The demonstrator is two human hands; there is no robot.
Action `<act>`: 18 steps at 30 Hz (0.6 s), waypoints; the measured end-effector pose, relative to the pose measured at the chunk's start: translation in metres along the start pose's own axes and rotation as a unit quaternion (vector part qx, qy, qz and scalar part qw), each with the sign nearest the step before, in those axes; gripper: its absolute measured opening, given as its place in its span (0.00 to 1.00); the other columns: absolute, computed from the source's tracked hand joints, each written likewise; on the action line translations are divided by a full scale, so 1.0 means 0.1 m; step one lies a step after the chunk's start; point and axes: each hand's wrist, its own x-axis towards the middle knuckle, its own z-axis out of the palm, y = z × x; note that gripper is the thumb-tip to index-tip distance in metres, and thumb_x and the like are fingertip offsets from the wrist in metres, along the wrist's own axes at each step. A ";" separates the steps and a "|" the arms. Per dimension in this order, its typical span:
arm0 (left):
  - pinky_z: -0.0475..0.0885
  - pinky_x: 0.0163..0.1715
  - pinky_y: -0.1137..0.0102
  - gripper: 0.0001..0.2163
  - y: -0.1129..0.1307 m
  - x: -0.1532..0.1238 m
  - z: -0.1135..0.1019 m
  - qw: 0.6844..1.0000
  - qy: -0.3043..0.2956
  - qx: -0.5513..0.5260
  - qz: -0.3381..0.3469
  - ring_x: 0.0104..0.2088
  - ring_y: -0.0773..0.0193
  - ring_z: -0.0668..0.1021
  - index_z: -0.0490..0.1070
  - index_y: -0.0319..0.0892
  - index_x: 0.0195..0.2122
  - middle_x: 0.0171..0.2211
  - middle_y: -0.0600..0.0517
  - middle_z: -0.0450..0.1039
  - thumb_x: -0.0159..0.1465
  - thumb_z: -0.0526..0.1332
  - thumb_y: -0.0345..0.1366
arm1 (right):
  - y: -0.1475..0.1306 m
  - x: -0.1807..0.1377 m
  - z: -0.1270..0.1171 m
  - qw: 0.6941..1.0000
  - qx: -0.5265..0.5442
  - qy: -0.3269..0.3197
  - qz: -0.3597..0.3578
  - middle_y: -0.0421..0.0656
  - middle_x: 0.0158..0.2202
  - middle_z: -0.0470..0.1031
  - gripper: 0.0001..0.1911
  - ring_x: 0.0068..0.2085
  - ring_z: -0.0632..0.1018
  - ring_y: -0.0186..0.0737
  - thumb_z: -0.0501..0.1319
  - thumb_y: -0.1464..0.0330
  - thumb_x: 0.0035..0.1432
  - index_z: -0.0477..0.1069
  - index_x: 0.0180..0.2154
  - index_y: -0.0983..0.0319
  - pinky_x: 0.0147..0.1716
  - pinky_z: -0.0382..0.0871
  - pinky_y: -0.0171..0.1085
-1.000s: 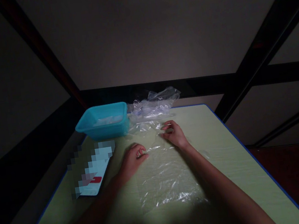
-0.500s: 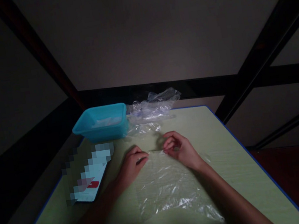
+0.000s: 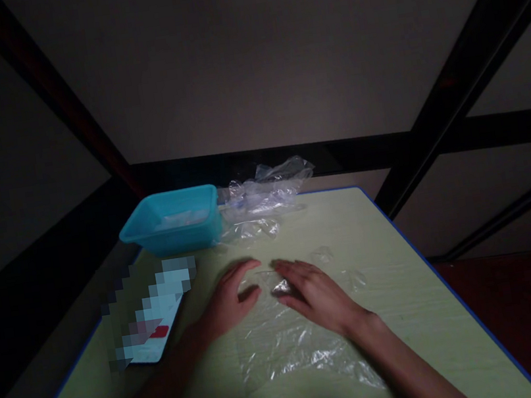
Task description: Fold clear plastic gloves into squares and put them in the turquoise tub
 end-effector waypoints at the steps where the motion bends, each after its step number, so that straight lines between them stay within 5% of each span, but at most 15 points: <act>1: 0.64 0.54 0.62 0.23 0.01 -0.01 0.00 1.000 -0.019 0.006 0.007 0.51 0.57 0.70 0.66 0.41 0.50 0.50 0.47 0.69 0.52 0.59 0.23 | -0.01 0.00 0.04 0.999 -0.027 -0.020 -0.005 0.55 0.60 0.60 0.28 0.60 0.62 0.51 0.55 0.60 0.60 0.57 0.58 0.66 0.58 0.54 0.54; 6: 0.61 0.57 0.60 0.29 0.02 -0.02 0.01 0.995 -0.083 0.037 0.027 0.54 0.58 0.69 0.59 0.44 0.56 0.51 0.48 0.70 0.53 0.59 0.22 | 0.01 -0.02 0.15 0.995 -0.080 -0.065 -0.008 0.56 0.62 0.54 0.33 0.63 0.56 0.51 0.53 0.57 0.61 0.50 0.62 0.67 0.59 0.48 0.57; 18: 0.66 0.52 0.60 0.24 0.02 -0.06 0.02 0.982 -0.092 0.142 0.085 0.50 0.54 0.72 0.59 0.40 0.56 0.50 0.45 0.71 0.58 0.58 0.27 | 0.12 -0.10 0.19 0.989 -0.115 -0.067 -0.060 0.53 0.64 0.50 0.32 0.64 0.52 0.51 0.51 0.57 0.62 0.47 0.63 0.63 0.59 0.46 0.60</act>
